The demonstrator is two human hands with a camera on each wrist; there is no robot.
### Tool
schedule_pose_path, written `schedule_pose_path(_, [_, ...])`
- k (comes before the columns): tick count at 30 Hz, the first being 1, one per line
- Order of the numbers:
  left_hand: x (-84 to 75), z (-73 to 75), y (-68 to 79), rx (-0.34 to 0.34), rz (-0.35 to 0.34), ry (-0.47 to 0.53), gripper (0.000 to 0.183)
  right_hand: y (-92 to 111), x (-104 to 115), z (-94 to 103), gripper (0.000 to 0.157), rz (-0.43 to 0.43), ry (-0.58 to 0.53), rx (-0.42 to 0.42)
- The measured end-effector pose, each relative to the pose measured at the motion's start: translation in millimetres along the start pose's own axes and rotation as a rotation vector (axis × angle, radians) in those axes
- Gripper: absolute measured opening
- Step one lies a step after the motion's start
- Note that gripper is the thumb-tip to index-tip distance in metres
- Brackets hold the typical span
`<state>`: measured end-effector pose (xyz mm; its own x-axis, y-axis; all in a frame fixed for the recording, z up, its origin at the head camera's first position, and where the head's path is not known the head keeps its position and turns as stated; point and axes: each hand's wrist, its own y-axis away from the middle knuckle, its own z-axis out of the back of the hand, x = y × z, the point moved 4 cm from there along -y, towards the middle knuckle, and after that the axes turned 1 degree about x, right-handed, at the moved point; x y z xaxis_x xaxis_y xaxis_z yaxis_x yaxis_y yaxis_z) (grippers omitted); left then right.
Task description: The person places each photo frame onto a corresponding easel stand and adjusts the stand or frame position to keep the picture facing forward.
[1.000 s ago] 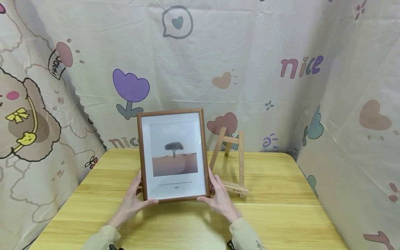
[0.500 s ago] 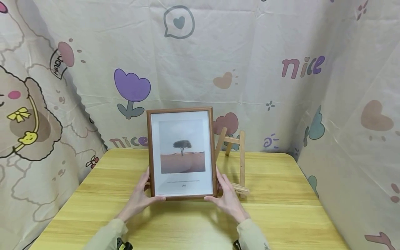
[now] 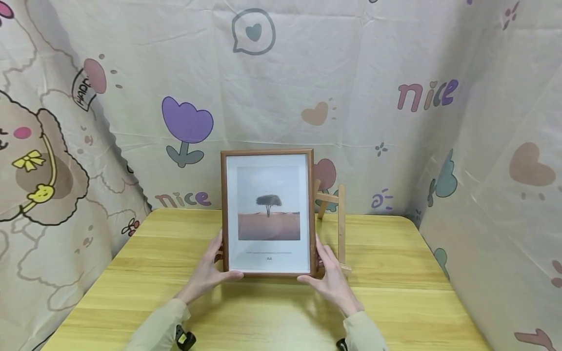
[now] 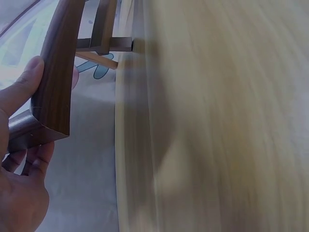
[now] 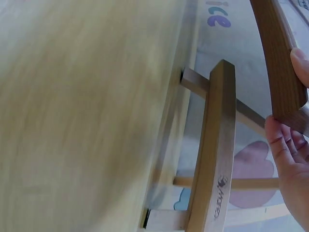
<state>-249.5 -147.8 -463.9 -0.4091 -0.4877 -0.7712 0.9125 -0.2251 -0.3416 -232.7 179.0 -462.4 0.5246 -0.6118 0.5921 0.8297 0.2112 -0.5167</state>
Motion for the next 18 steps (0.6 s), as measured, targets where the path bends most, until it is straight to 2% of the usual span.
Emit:
schedule_pose_path(7, [-2.5, -9.1, -8.8, 0.009, -0.058, -0.019, 0.131, 2, -4, 8.1, 0.117, 0.038, -0.013, -0.030])
schedule_pose_path(12, [-3.9, -14.6, -13.3, 0.020, -0.057, -0.018, 0.132, 4, -8, 13.0, 0.117, 0.067, -0.042, -0.049])
schedule_pose_path(18, [-8.4, -20.8, -21.3, 0.042, -0.045, -0.008, 0.131, 8, -12, 20.1, 0.116, 0.016, -0.001, -0.049])
